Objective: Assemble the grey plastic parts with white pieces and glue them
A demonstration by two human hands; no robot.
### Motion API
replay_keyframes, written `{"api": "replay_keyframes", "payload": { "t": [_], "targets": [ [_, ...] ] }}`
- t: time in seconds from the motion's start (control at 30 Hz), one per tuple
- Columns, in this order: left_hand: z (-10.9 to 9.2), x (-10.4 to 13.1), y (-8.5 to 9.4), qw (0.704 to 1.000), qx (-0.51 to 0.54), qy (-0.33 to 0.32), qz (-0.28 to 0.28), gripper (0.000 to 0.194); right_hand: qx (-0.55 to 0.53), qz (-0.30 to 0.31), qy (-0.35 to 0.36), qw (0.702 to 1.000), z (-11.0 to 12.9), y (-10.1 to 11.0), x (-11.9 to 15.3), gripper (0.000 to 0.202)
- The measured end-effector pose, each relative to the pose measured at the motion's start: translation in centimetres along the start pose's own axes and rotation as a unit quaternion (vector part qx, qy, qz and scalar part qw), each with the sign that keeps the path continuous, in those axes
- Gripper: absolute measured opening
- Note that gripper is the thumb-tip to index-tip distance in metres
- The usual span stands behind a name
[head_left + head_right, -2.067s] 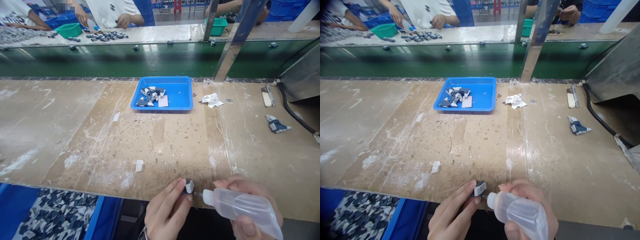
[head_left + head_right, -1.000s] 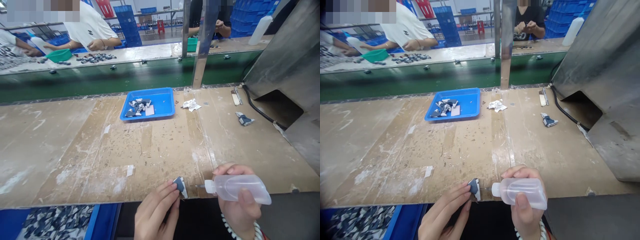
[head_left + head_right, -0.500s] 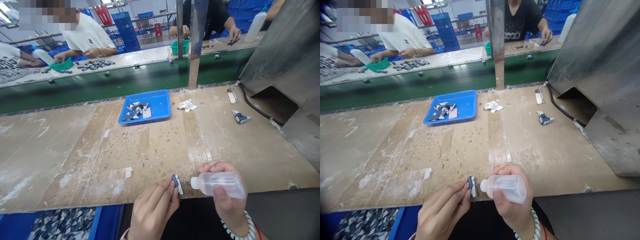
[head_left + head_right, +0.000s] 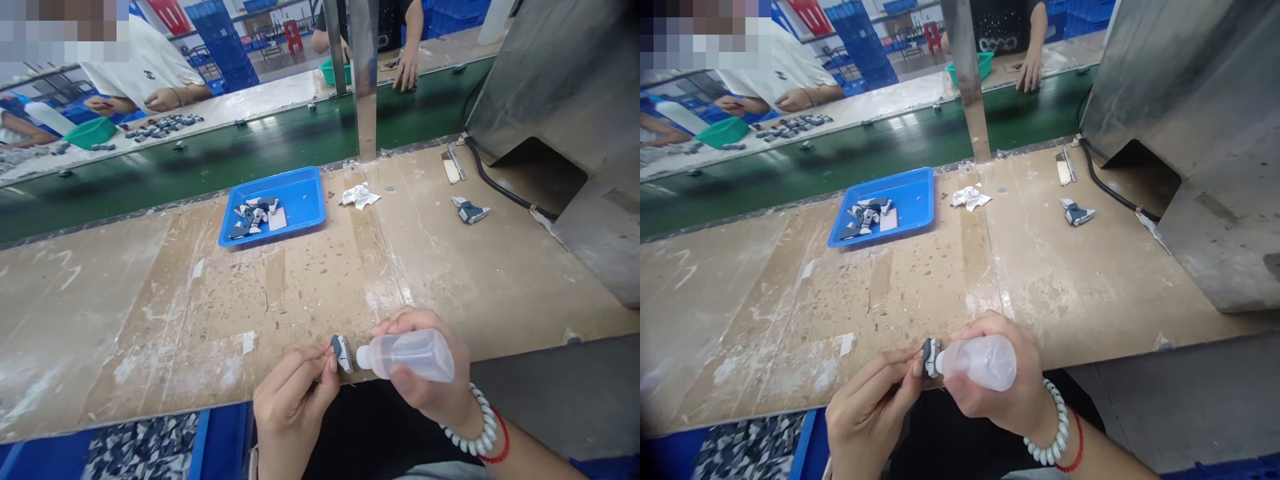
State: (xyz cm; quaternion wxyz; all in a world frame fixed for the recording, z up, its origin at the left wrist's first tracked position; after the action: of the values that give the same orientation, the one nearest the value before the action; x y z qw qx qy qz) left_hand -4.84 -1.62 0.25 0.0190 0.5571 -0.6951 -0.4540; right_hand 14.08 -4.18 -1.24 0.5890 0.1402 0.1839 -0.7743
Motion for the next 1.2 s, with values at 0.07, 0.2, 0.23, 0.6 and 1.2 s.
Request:
{"api": "replay_keyframes", "payload": {
  "t": [0.07, 0.2, 0.23, 0.6, 1.2],
  "targets": [
    [0.2, 0.0, 0.0, 1.000, 0.005, 0.011, 0.006, 0.015, 0.006, 0.006, 0.010, 1.000, 0.2, 0.0, -0.2, 0.029],
    [0.6, 0.3, 0.0, 1.000, 0.011, 0.026, -0.004, 0.014, 0.025, 0.013, 0.029, 0.999, 0.7, -0.1, -0.7, 0.028],
    [0.7, 0.4, 0.0, 0.999, 0.011, 0.029, -0.006, 0.014, 0.027, 0.014, 0.036, 0.999, 0.8, -0.1, -0.8, 0.027],
    [0.2, 0.0, 0.2, 0.998, 0.008, 0.065, 0.015, 0.019, 0.047, 0.004, 0.057, 0.997, 0.9, -0.1, -0.9, 0.026],
    [0.7, 1.9, 0.4, 0.999, -0.044, -0.011, 0.026, 0.017, 0.078, -0.127, -0.015, 0.989, -0.1, 2.2, 0.5, 0.035]
  ]
}}
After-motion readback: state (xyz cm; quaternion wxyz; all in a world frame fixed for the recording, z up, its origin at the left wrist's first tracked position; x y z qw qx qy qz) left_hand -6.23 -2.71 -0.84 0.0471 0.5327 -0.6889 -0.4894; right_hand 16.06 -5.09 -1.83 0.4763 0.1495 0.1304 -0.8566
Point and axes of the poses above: each hand's wrist, its own x-axis away from the middle knuckle, its own y-axis out of the back of the hand, z = x × y, the point moved 3 cm from there along -x, towards the middle knuckle, and after that the axes turned 1 degree about z, right-handed, at the moved point
